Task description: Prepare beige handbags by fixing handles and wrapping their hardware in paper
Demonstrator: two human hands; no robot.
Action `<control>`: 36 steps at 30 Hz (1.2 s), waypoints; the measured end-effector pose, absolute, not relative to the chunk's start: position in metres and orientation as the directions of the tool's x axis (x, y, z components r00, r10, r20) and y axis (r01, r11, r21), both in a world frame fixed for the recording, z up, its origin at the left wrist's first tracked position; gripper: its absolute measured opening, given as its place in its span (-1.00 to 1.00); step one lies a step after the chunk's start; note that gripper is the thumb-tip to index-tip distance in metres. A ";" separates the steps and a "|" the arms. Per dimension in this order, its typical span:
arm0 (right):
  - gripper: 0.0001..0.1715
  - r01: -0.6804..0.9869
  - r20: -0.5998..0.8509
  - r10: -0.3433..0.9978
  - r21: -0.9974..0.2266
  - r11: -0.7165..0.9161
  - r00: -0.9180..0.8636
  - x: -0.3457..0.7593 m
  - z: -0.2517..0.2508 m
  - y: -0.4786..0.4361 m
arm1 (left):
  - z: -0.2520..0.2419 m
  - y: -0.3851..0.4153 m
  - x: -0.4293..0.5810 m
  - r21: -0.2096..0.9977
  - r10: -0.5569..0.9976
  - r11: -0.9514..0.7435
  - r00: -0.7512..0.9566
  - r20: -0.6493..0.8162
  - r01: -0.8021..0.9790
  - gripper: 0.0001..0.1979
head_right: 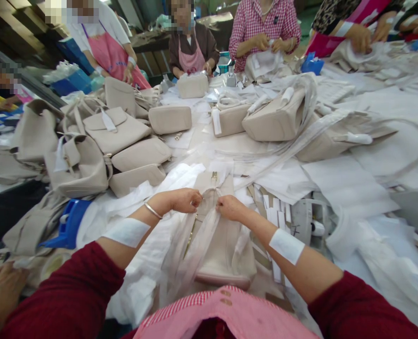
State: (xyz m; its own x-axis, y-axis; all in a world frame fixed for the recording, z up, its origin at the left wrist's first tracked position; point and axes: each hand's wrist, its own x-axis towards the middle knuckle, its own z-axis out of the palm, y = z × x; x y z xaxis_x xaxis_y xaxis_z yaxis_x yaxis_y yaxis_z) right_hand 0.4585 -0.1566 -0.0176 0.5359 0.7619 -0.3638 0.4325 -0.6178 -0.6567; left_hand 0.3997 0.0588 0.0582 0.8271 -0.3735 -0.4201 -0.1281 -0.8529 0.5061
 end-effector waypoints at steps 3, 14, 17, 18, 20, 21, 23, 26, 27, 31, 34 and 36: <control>-0.80 0.432 -0.385 0.756 -0.644 -0.631 0.530 0.463 -0.016 -0.155 | 0.050 0.059 0.411 0.529 -0.434 -0.838 0.750 -0.500 -0.133 -0.93; -0.80 0.445 -0.435 0.746 -0.610 -0.656 0.504 0.461 -0.027 -0.148 | 0.013 0.066 0.416 0.671 -0.366 -0.738 0.792 -0.489 0.072 -0.89; -0.80 0.418 -0.464 0.728 -0.607 -0.676 0.505 0.462 -0.027 -0.149 | 0.016 0.073 0.416 0.670 -0.383 -0.734 0.747 -0.544 0.111 -0.82; -0.80 0.413 -0.467 0.724 -0.605 -0.681 0.508 0.463 -0.027 -0.148 | 0.018 0.074 0.416 0.668 -0.398 -0.733 0.717 -0.573 0.128 -0.80; -0.80 0.409 -0.464 0.720 -0.605 -0.683 0.515 0.462 -0.026 -0.148 | 0.024 0.074 0.415 0.662 -0.416 -0.735 0.676 -0.609 0.145 -0.76; -0.80 0.410 -0.460 0.722 -0.607 -0.681 0.517 0.462 -0.025 -0.148 | 0.028 0.073 0.414 0.659 -0.408 -0.740 0.688 -0.600 0.136 -0.76; -0.80 0.414 -0.448 0.729 -0.615 -0.671 0.517 0.461 -0.024 -0.149 | 0.035 0.069 0.411 0.644 -0.350 -0.760 0.778 -0.521 0.089 -0.78; -0.81 0.423 -0.434 0.742 -0.625 -0.656 0.511 0.460 -0.023 -0.151 | 0.044 0.063 0.402 0.624 -0.281 -0.780 0.866 -0.413 0.045 -0.80; -0.81 0.425 -0.431 0.745 -0.626 -0.653 0.509 0.460 -0.024 -0.151 | 0.046 0.061 0.399 0.634 -0.280 -0.771 0.864 -0.418 0.057 -0.79; -0.81 0.437 -0.423 0.756 -0.630 -0.642 0.500 0.460 -0.026 -0.152 | 0.052 0.061 0.390 0.638 -0.265 -0.761 0.839 -0.475 0.121 -0.78; -0.79 0.461 -0.387 0.781 -0.645 -0.609 0.491 0.458 -0.021 -0.153 | 0.057 0.063 0.387 0.548 -0.195 -0.829 0.864 -0.464 0.107 -0.78; -0.80 0.502 -0.314 0.818 -0.666 -0.552 0.482 0.455 -0.013 -0.153 | 0.061 0.062 0.385 0.495 -0.179 -0.865 0.870 -0.459 0.084 -0.78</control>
